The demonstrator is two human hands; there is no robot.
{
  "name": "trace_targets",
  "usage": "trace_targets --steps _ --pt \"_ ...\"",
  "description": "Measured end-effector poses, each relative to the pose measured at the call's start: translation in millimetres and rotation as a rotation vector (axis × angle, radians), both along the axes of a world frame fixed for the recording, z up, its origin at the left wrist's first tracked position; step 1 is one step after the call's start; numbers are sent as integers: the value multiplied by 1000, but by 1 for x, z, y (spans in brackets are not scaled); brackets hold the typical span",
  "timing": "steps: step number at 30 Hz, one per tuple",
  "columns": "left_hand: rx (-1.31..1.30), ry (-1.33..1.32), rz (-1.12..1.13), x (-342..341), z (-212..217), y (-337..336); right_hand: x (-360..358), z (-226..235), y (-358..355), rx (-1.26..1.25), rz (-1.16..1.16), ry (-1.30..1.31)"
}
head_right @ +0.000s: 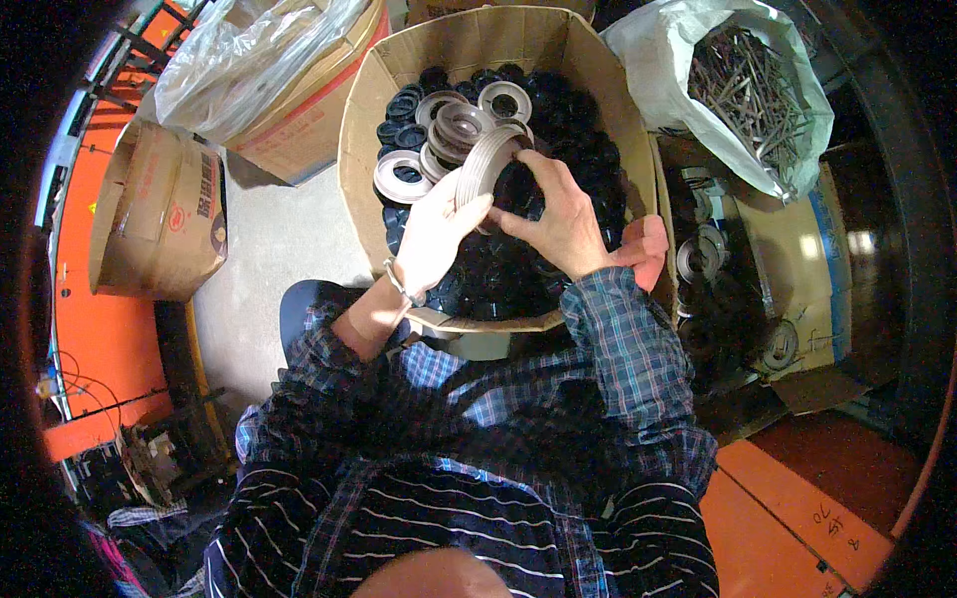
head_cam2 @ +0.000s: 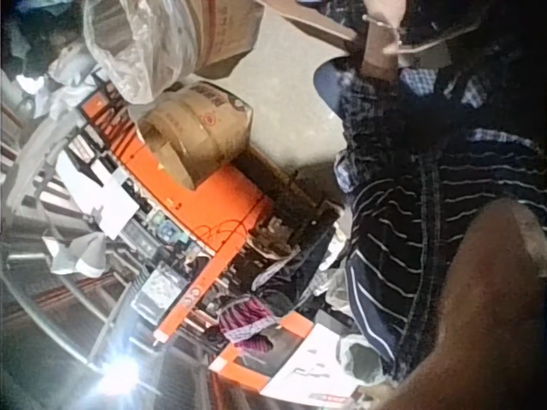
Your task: The person sits on the floor and repeatedly picks up black plastic components and metal rings from a cardboard box. They insert the metal rings into the plastic components by hand and place the assembled units back into the box. The process is repeated continuously throughout the clip.
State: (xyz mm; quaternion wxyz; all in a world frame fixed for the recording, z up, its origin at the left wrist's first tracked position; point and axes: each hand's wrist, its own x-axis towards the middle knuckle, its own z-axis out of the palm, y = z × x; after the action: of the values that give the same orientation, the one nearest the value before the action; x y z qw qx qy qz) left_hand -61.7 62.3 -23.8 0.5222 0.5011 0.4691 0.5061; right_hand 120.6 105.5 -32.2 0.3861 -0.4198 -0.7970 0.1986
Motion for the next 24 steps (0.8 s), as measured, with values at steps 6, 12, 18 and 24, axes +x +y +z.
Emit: trace_targets --steps 6,12,18,24 --pt "613 591 -35 13 8 -13 -15 4 -2 -936 -183 1015" --pt "70 98 9 7 2 -6 3 5 2 -164 -125 133" --pt "192 265 -32 4 10 -6 -6 -4 -7 -567 47 316" --pt "409 429 -89 -3 7 -9 -7 1 -13 -1490 439 1050"
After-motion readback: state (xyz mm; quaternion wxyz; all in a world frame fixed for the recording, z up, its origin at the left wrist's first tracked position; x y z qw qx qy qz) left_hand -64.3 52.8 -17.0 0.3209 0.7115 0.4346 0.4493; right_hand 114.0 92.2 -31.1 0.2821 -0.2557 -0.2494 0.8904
